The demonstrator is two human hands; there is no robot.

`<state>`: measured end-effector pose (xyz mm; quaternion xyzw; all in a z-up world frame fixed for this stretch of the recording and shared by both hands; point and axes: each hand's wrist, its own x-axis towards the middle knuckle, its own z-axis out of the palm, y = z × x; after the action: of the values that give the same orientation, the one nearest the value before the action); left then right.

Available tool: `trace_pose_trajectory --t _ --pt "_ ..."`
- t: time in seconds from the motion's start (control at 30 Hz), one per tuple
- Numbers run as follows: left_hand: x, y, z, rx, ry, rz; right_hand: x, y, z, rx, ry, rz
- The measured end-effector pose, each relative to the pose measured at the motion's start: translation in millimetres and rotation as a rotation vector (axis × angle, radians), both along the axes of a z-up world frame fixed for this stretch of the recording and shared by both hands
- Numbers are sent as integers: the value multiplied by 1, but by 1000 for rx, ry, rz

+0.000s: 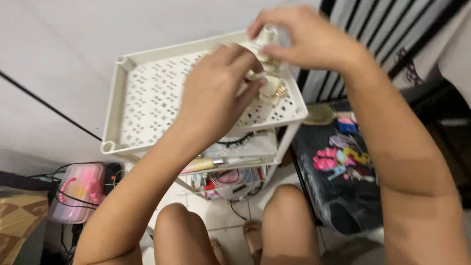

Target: The person assembles a white plastic storage cart by inserting vertical poles into the tray corners and placing the tray on top. They then transfer hair accessories, a brush, and small tools from a nearby chair onto the cart shelves.

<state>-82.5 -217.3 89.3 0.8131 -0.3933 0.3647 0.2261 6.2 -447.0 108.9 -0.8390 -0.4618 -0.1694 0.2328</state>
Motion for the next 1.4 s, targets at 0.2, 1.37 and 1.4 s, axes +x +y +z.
trace_pose_trajectory --t 0.2,1.37,1.4 --pt "-74 -28 -44 -153 -90 -336 -154 -83 -45 454 -93 -357" --pt "-240 -155 -296 356 717 -406 -439 -71 -720 39 775 -637" --pt "-240 -155 -296 349 716 -401 -435 -69 -722 104 945 -666"
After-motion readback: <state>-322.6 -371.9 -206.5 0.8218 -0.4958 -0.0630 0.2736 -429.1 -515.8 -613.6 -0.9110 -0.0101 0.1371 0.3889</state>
